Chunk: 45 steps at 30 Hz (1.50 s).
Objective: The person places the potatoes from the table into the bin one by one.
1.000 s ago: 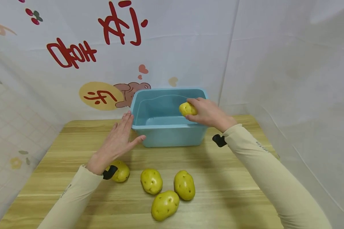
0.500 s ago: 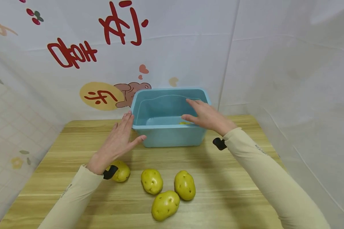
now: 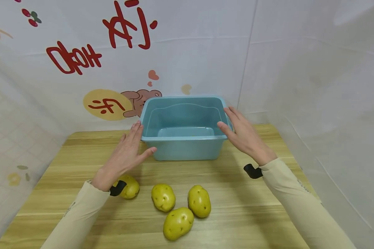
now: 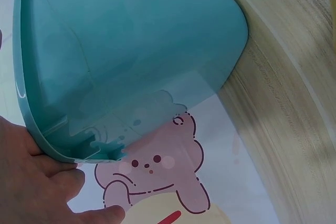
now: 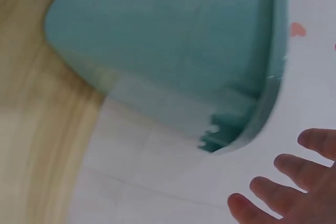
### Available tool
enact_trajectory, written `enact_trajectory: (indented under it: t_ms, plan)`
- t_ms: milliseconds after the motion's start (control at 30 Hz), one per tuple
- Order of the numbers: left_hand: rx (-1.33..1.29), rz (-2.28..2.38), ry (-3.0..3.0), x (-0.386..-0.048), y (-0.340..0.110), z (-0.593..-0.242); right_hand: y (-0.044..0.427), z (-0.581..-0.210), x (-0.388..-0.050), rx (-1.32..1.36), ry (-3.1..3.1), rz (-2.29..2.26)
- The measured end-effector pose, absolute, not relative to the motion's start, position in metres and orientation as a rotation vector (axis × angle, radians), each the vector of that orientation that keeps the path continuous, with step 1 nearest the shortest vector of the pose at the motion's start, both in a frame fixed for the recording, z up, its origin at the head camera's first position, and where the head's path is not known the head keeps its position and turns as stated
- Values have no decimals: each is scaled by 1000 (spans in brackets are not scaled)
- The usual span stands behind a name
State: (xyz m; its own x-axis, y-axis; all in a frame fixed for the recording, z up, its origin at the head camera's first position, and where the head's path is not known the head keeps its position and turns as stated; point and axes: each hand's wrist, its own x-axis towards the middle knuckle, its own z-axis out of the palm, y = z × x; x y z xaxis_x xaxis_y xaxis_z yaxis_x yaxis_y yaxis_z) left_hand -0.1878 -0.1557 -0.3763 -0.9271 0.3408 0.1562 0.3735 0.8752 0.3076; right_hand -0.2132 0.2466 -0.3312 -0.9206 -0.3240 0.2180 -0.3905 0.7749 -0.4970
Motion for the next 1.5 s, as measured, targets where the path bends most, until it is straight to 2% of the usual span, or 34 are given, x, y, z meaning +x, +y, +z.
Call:
enact_trajectory:
  t_ms: [300, 1067, 1500]
  plan:
    - [-567, -537, -2941, -185, -157, -375, 251, -356, -225, 544, -2949, 938]
    - [-610, -568, -2896, -169, -162, -377, 244, -366, -214, 446, -3007, 876]
    - [-549, -667, -2896, -153, -199, -388, 245, -366, -216, 484, -3016, 850]
